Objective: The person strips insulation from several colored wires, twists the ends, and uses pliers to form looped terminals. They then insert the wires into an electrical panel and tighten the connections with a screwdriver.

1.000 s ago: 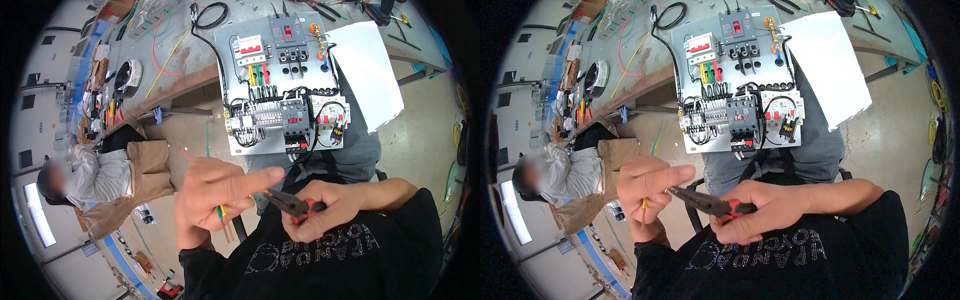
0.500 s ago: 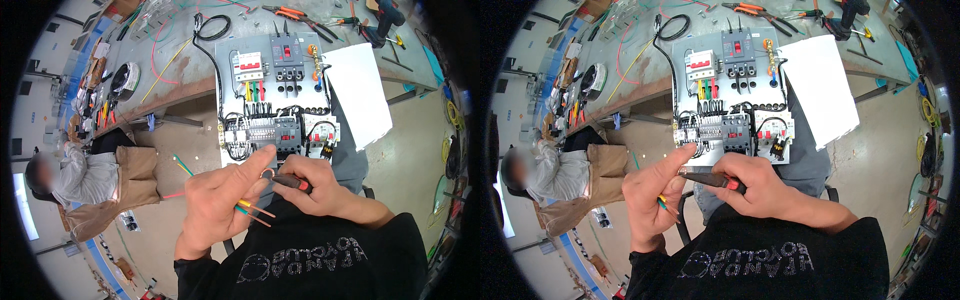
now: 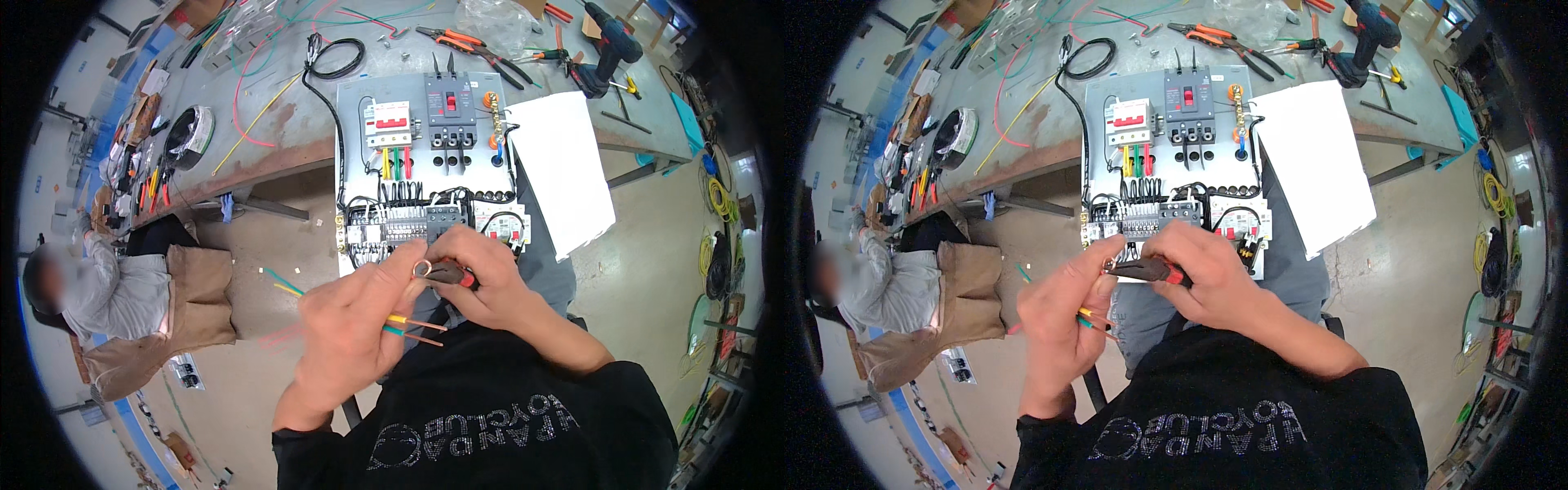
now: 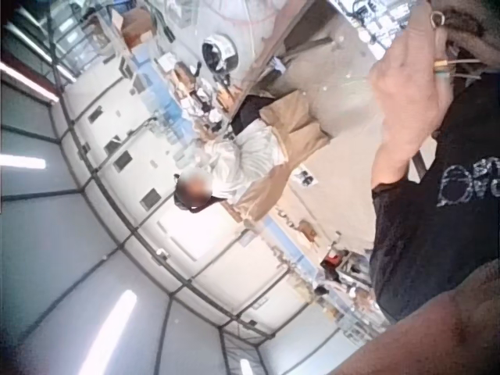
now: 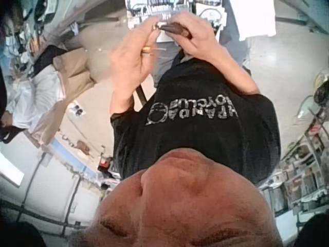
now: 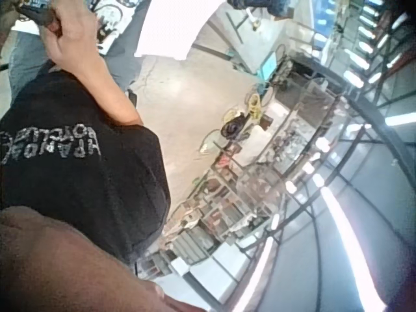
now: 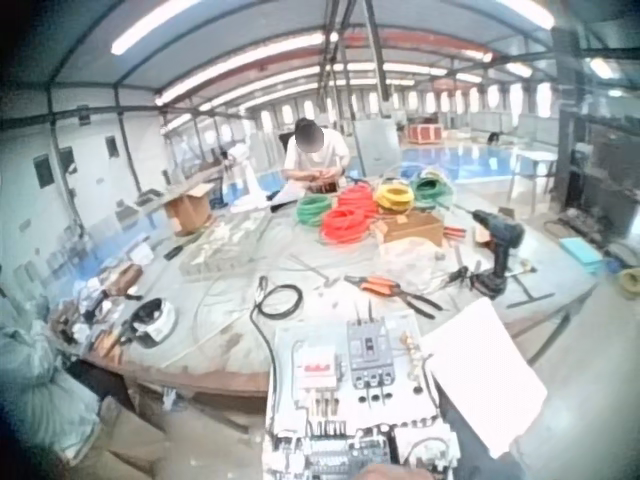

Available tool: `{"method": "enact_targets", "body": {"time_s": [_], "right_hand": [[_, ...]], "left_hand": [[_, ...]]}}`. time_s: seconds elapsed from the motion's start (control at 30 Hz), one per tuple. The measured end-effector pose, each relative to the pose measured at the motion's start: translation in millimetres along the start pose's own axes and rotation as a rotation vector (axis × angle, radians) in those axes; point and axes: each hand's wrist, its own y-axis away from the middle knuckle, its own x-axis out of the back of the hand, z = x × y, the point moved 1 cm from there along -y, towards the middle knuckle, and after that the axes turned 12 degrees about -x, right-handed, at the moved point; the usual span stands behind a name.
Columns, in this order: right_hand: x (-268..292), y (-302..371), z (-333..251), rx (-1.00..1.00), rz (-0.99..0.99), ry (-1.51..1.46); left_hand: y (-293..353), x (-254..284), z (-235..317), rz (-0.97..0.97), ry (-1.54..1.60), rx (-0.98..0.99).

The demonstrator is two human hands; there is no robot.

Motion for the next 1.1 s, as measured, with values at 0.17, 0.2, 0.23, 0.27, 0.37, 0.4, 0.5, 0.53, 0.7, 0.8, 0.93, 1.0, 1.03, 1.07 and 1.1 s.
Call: {"method": "enact_targets", "body": {"time_s": [0.17, 0.2, 0.23, 0.27, 0.37, 0.4, 0.5, 0.53, 0.7, 0.8, 0.93, 1.0, 1.03, 1.07, 1.1], "right_hand": [[26, 4, -3, -0.267, -0.693, -0.472], [31, -1, -7, -0.291, -0.795, -0.482], [31, 0, -7, -0.308, -0.812, -0.514], [31, 1, -6, -0.325, -0.828, -0.547], [35, 0, -5, -0.42, -0.924, -0.629], [36, 0, -5, -0.458, -0.966, -0.657], [32, 3, -1, -0.242, -0.764, -0.513], [31, 6, -2, -0.253, -0.702, -0.458], [31, 13, -6, -0.268, -0.441, -0.208], [34, 13, -13, -0.215, -0.411, -0.1], [30, 14, -13, -0.185, -0.298, -0.038], [26, 13, -10, -0.183, -0.248, -0.028], [24, 13, -8, -0.145, -0.216, -0.005], [22, 13, -6, -0.107, -0.183, 0.017], [21, 13, -4, -0.07, -0.152, 0.039]], "left_hand": [[-6, 20, 2, -0.216, 0.042, 0.008], [-6, 20, 0, -0.21, 0.053, -0.007], [-5, 19, -1, -0.204, 0.064, -0.022], [-5, 19, -2, -0.198, 0.075, -0.039], [-6, 19, -3, -0.208, 0.112, -0.041], [-6, 20, -3, -0.223, 0.111, -0.043], [-7, 22, -3, -0.258, 0.103, -0.042], [-9, 22, -3, -0.261, 0.096, -0.037], [-10, 18, 0, -0.267, 0.108, 0.021], [-10, 16, 2, -0.265, 0.147, 0.035], [-10, 11, 4, -0.233, 0.159, 0.054], [-10, 8, 5, -0.201, 0.16, 0.063], [-9, 6, 6, -0.182, 0.164, 0.066], [-9, 4, 6, -0.162, 0.168, 0.07], [-9, 4, 7, -0.167, 0.165, 0.077]]}}
